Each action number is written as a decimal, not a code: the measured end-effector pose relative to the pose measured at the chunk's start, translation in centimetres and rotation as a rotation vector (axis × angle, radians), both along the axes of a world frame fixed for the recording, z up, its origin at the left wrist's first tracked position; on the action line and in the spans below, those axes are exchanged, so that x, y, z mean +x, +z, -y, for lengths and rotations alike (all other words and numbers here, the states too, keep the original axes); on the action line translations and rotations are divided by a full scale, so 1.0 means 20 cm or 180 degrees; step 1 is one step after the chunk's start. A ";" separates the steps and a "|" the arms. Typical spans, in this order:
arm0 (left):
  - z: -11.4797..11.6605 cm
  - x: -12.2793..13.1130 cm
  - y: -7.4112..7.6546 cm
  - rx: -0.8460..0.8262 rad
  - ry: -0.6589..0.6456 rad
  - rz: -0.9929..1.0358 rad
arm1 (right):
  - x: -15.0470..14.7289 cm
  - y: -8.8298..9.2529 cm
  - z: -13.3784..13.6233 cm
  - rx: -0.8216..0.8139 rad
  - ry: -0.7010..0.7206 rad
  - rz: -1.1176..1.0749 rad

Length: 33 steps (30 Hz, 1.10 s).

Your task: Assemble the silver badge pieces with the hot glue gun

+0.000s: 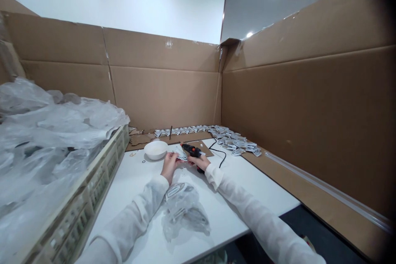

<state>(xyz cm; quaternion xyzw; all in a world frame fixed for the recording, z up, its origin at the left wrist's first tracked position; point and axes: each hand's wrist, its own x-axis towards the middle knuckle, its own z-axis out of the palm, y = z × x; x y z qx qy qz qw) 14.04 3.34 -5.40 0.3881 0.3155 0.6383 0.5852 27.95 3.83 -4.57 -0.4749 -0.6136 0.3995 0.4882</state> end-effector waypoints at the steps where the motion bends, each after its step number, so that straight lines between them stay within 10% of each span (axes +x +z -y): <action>1: 0.01 0.00 0.00 0.0002 -0.0072 0.0043 | 0.00 0.00 -0.01 -0.0057 0.0029 -0.0040; 5: 0.02 -0.04 0.06 -0.0255 -0.0529 -0.0372 | 0.05 0.02 -0.05 -0.0169 -0.0227 -0.0255; 13: 0.07 -0.12 0.33 0.0186 -0.2832 -0.3650 | 0.32 0.09 -0.11 -0.0640 -0.0531 -0.0155; 24: 0.06 -0.09 0.27 0.1103 -0.2502 -0.3809 | 0.60 0.10 -0.25 -0.0091 -0.2779 -0.1431; 33: 0.04 -0.14 0.31 0.1697 -0.1291 -0.3286 | 0.37 0.02 -0.21 0.0058 -0.2060 -0.1071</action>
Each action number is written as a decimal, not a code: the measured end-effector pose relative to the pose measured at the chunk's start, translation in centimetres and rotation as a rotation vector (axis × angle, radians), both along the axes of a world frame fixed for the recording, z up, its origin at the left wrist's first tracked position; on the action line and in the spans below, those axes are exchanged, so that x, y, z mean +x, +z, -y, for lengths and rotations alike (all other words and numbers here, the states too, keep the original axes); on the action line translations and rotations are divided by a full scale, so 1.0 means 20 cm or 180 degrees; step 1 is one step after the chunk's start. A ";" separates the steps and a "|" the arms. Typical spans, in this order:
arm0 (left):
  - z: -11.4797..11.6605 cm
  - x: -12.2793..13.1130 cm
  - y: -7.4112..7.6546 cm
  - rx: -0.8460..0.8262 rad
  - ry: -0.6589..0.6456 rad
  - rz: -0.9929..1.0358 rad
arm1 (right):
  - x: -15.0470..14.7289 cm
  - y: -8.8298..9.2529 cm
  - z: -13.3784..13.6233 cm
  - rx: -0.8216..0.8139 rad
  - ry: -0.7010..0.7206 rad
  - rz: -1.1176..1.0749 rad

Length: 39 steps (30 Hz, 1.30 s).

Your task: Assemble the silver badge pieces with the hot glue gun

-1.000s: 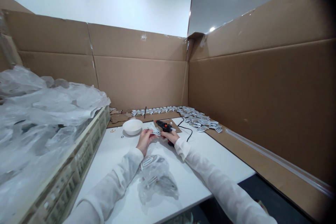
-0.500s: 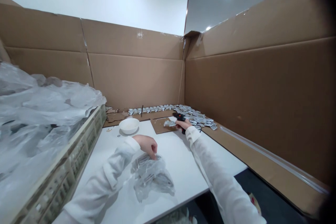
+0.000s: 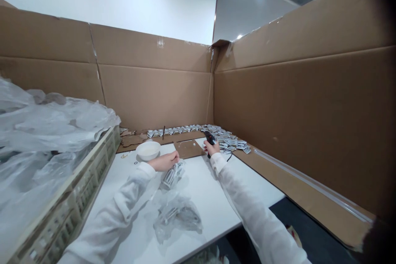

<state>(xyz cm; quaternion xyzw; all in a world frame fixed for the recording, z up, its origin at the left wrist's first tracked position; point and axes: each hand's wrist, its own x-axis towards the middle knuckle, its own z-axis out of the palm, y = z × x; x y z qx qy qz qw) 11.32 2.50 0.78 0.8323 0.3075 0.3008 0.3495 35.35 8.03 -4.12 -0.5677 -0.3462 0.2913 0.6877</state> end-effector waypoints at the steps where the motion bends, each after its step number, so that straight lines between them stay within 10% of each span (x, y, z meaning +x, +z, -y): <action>1: 0.00 0.01 -0.01 0.0191 0.0070 0.0088 | -0.02 -0.01 0.00 0.0030 0.0119 0.0100; 9: 0.05 0.04 -0.03 0.1067 0.0300 -0.0102 | -0.04 -0.12 -0.03 0.0361 0.0756 0.1493; 17: 0.06 0.02 0.14 0.1626 0.0557 -0.0831 | -0.03 -0.17 -0.07 0.0645 0.0651 0.1726; 28: 0.02 -0.07 0.06 0.0551 0.1135 -0.3191 | -0.03 -0.19 -0.10 0.0716 0.0677 0.1852; 32: 0.01 -0.08 0.08 0.0718 0.1070 -0.2868 | -0.03 -0.20 -0.10 0.0714 0.0732 0.1905; 39: 0.00 -0.06 0.16 0.0462 0.0805 -0.0439 | -0.04 -0.17 -0.07 0.0705 0.0751 0.1926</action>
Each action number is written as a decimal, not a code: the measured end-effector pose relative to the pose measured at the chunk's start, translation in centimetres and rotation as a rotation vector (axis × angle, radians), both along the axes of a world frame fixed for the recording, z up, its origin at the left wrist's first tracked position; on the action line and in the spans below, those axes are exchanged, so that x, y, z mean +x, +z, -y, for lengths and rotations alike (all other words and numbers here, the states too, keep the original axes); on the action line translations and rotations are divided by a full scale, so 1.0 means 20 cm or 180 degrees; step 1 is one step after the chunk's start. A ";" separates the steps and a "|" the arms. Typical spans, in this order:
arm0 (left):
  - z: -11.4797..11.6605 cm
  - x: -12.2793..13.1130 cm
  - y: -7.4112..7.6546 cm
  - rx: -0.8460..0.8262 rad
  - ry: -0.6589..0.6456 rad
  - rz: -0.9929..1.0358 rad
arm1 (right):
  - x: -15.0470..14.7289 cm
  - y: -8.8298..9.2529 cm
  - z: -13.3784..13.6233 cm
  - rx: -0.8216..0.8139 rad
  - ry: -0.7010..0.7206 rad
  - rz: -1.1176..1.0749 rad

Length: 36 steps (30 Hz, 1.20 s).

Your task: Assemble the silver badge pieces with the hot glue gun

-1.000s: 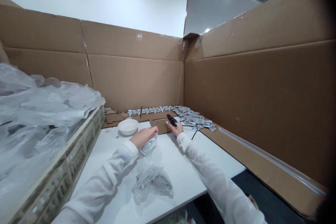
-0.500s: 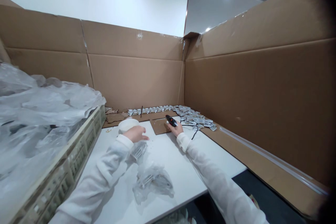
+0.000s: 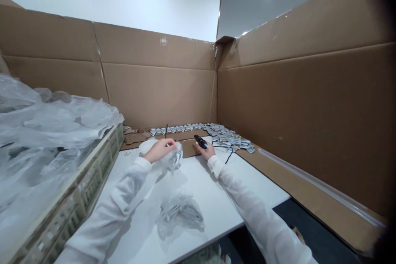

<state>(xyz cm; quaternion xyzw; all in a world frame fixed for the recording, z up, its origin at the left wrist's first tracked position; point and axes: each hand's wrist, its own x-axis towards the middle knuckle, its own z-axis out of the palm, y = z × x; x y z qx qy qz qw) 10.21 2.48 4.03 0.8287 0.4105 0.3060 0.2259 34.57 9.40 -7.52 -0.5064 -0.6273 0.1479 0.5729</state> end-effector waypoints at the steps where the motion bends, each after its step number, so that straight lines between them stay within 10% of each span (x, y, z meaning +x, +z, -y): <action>1: 0.00 0.00 0.01 -0.0113 -0.0008 0.0306 | 0.00 0.00 0.01 -0.0002 0.0001 0.0015; 21: 0.03 0.06 0.04 -0.0867 -0.0216 0.2370 | -0.01 0.04 0.05 0.0057 0.0060 0.0201; 25: -0.01 0.03 -0.07 -0.1310 0.0020 0.1232 | -0.02 0.03 0.04 0.0028 0.0061 0.0166; 28: -0.03 0.02 -0.13 -0.0563 0.0291 0.0122 | -0.02 0.03 0.04 0.0023 0.0053 0.0117; 32: 0.03 0.05 -0.07 0.0915 0.0563 -0.0618 | -0.02 0.04 0.04 0.0070 0.0025 0.0201; 36: 0.14 0.09 0.04 0.0507 0.0453 -0.1639 | -0.02 0.04 0.05 0.0008 0.0071 0.0234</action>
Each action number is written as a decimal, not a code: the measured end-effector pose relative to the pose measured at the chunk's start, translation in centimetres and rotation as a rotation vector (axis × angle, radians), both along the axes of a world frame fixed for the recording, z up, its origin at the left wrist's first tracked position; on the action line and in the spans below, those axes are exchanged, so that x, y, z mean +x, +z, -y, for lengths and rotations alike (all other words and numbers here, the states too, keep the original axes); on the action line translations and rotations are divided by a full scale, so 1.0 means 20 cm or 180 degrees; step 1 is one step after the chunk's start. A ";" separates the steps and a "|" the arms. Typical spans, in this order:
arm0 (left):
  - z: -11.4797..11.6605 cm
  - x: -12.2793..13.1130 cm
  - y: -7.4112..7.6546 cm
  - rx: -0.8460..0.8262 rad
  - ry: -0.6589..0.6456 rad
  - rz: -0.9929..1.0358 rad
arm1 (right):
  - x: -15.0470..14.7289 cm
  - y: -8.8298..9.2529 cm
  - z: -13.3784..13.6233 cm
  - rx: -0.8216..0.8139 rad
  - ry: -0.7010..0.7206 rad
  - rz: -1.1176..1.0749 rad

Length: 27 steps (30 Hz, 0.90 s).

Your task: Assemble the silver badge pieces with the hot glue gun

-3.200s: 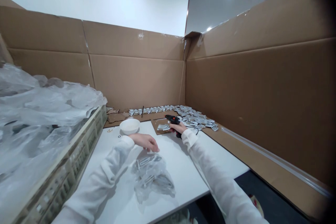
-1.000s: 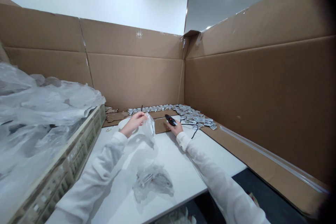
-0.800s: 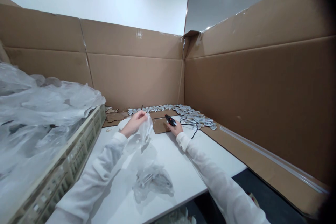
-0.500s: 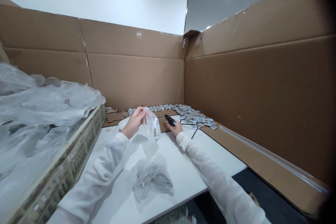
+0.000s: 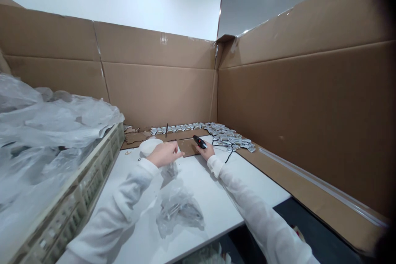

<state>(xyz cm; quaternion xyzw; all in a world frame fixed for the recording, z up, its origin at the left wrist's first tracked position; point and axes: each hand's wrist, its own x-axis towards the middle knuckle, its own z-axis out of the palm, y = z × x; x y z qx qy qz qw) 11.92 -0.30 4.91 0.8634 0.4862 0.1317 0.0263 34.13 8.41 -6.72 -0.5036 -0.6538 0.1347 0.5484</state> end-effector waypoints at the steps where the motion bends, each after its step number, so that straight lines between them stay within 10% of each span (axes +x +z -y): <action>1: 0.02 0.01 0.01 -0.0186 -0.0024 -0.0281 | 0.00 0.00 0.00 -0.0025 0.0020 -0.0019; 11: 0.06 0.03 -0.07 -0.0379 -0.0002 -0.1425 | -0.01 -0.01 -0.01 0.0021 -0.0025 -0.0027; 27: -0.01 -0.09 0.15 -0.0292 -0.0643 0.0856 | 0.00 0.00 -0.01 0.0067 -0.0072 0.0081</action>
